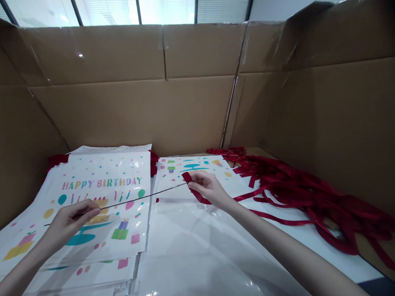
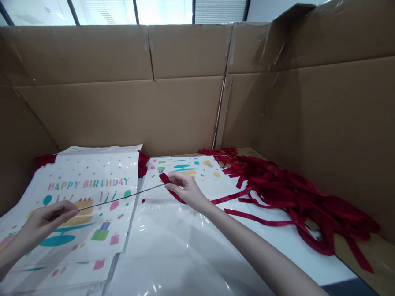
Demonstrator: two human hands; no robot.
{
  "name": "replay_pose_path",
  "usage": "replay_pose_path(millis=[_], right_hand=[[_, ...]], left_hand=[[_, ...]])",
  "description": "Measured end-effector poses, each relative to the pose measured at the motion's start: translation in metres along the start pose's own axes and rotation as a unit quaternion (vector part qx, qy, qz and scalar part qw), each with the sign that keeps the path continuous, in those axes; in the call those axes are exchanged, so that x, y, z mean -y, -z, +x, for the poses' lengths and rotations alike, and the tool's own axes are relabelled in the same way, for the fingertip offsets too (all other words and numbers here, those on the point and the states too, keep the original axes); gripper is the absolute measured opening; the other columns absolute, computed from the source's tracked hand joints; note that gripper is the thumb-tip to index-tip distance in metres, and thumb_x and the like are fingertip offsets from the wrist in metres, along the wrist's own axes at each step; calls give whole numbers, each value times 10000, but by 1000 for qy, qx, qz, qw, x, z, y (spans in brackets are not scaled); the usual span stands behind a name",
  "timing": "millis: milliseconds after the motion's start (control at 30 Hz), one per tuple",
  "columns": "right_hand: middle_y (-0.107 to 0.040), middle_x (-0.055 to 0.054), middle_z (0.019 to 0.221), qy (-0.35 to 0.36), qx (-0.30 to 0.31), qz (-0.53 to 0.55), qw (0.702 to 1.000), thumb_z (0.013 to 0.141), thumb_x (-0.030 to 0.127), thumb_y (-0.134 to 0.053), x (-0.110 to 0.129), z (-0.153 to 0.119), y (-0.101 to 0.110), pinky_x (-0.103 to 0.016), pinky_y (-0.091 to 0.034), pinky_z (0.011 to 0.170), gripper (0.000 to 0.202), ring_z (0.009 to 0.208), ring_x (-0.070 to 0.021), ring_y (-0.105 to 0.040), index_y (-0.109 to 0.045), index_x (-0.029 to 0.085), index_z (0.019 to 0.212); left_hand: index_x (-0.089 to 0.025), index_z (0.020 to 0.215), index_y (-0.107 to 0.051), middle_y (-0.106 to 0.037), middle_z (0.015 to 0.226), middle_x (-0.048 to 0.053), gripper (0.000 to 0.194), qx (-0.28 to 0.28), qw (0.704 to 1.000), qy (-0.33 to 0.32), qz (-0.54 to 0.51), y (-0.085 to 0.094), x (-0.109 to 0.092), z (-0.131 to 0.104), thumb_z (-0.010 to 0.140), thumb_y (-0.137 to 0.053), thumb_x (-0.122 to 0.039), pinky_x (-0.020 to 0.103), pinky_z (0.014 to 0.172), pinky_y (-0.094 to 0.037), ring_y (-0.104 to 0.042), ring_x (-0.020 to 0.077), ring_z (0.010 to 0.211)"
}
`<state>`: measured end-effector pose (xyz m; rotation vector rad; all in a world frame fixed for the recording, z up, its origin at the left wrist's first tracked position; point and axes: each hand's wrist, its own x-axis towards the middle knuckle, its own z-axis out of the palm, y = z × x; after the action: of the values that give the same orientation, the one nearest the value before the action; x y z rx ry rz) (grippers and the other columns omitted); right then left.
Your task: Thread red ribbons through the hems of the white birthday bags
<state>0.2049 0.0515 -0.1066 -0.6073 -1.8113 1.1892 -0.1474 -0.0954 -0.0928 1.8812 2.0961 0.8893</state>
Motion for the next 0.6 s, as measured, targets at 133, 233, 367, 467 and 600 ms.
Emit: replay_pose_path(millis=[133, 233, 367, 467, 600], right_hand=[[-471, 35, 685, 23, -36, -19, 999, 817, 349, -588, 0, -2, -3, -239, -434, 649, 317, 637, -102, -480, -449, 219, 1071], [-462, 40, 670, 50, -27, -40, 998, 840, 349, -564, 3, -3, -5, -228, -427, 617, 267, 612, -97, -457, -433, 232, 1041], [-581, -32, 795, 73, -7, -115, 991, 868, 364, -521, 3, -3, -2, -268, -453, 662, 177, 704, -128, -525, -586, 201, 884], [-624, -50, 816, 74, -35, -126, 989, 852, 370, -546, -2, -1, -1, -284, -468, 669, 200, 733, -149, -563, -627, 190, 821], [-630, -47, 766, 54, -68, -105, 991, 828, 347, -570, -7, 3, -11, -283, -469, 666, 202, 728, -154, -572, -616, 178, 730]], left_hand=[[-196, 649, -546, -446, 579, -5, 407, 59, 995, 37, -65, 3, 1, 2, 753, -512, -588, 197, 501, -239, -336, 120, 550], [-189, 620, -526, -396, 565, -6, 421, 72, 994, 39, -74, 3, 2, 2, 752, -507, -588, 199, 505, -219, -309, 118, 552], [-184, 613, -524, -410, 577, -4, 428, 68, 995, 35, -71, 4, 5, 2, 757, -500, -587, 205, 505, -216, -309, 116, 550], [-185, 628, -532, -423, 583, -6, 414, 86, 994, 20, -59, 10, 8, 5, 778, -497, -570, 201, 502, -237, -326, 113, 549], [-206, 837, -590, -491, 670, -3, 316, 145, 989, -25, -25, 10, -7, 19, 806, -521, -512, 186, 543, -312, -406, 115, 599]])
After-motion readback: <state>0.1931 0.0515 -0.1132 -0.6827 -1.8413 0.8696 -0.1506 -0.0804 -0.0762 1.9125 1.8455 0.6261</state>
